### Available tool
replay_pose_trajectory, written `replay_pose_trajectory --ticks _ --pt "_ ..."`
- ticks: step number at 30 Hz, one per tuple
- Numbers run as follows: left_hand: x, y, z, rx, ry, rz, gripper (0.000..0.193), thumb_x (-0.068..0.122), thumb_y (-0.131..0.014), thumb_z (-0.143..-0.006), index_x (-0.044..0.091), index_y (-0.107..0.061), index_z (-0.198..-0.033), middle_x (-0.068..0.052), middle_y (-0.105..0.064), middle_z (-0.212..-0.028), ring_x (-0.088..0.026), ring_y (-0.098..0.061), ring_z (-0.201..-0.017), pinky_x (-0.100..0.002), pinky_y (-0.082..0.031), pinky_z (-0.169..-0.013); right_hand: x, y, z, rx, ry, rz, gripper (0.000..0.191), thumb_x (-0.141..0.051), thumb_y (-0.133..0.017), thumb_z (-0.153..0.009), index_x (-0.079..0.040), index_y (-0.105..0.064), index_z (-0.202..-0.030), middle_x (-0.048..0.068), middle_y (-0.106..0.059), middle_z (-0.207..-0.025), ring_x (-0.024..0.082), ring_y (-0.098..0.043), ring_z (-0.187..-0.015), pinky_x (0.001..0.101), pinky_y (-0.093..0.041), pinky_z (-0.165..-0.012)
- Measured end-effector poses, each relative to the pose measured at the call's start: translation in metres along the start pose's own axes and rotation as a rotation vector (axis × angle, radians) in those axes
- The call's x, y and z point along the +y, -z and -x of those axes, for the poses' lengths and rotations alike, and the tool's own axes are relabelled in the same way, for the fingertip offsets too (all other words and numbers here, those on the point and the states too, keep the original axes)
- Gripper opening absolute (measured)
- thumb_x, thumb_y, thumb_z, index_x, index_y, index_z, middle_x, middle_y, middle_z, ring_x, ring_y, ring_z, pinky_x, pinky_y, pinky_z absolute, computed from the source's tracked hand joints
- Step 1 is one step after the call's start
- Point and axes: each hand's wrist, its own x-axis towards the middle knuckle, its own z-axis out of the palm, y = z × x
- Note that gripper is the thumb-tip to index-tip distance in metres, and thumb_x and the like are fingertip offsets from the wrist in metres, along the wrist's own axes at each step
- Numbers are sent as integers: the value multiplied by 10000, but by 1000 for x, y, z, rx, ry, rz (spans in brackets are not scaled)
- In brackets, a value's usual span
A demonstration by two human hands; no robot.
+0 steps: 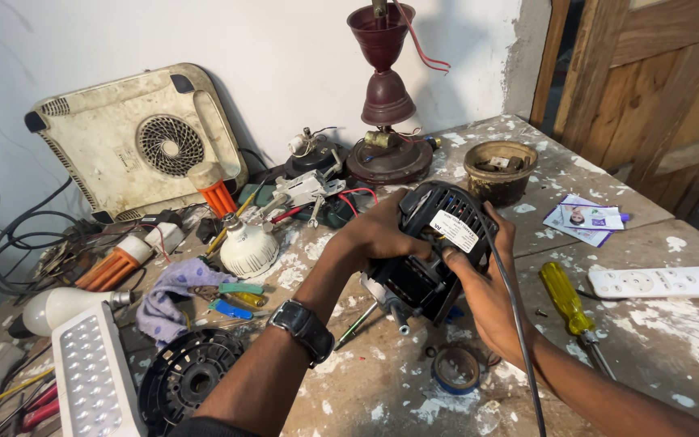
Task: The person uses a screwdriver to unscrew fasteners from the black outer casing of a fan motor, then pulls the casing off the motor assembly. They reposition the motor and use a wrench to loosen and turn a component on the exposed motor.
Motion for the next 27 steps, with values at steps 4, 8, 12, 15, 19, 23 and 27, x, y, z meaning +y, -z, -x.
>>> replay_pose_trajectory --ticks 4,8,12,15,19,23,27 --pt "-3 -1 3 17 -61 1 1069 224 -859 -526 24 -440 -1490 -163 -751 -1148 -232 -722 -994 -332 -591 -861 -1 -3 5 15 34 -11 781 80 -577 -900 -153 -243 -1566 65 -455 -1403 150 -485 -1289 310 -447 -1042" --pt "-4 -7 11 106 -132 -59 1093 218 -872 -542 1 -423 -1514 -170 -743 -1183 -220 -723 -1035 -313 -574 -914 0 -7 10 12 69 -60 760 102 -565 -899 -142 -264 -1553 70 -474 -1407 153 -497 -1292 309 -452 -1048" --pt "-3 -11 14 168 -97 -114 1143 252 -887 -531 -9 -390 -1526 -195 -723 -1213 -242 -723 -1072 -314 -554 -950 0 -8 13 9 130 -42 733 119 -564 -911 -122 -292 -1547 79 -476 -1426 154 -494 -1315 304 -442 -1075" --pt "-2 -14 15 203 -102 -175 1151 280 -894 -523 -4 -403 -1524 -206 -725 -1206 -262 -724 -1084 -329 -549 -957 0 -7 15 12 131 -47 728 118 -558 -911 -120 -290 -1545 75 -491 -1421 148 -505 -1307 299 -452 -1063" --pt "-2 -16 16 208 -146 -180 1164 287 -894 -516 -16 -390 -1521 -214 -728 -1194 -274 -736 -1074 -337 -563 -953 2 -5 17 20 169 3 717 120 -558 -923 -108 -287 -1546 79 -509 -1409 149 -519 -1293 295 -457 -1061" --pt "-3 -20 17 239 -181 -223 1163 270 -892 -527 -4 -375 -1533 -218 -724 -1203 -293 -725 -1085 -349 -557 -960 5 -8 19 34 186 -4 708 119 -562 -933 -101 -292 -1549 82 -519 -1399 151 -529 -1279 295 -468 -1044" --pt "-2 -19 19 228 -154 -232 1181 263 -897 -533 14 -346 -1547 -216 -721 -1206 -306 -713 -1102 -355 -546 -972 3 -10 20 45 185 7 718 125 -559 -922 -95 -286 -1549 77 -508 -1405 145 -524 -1286 285 -460 -1056"
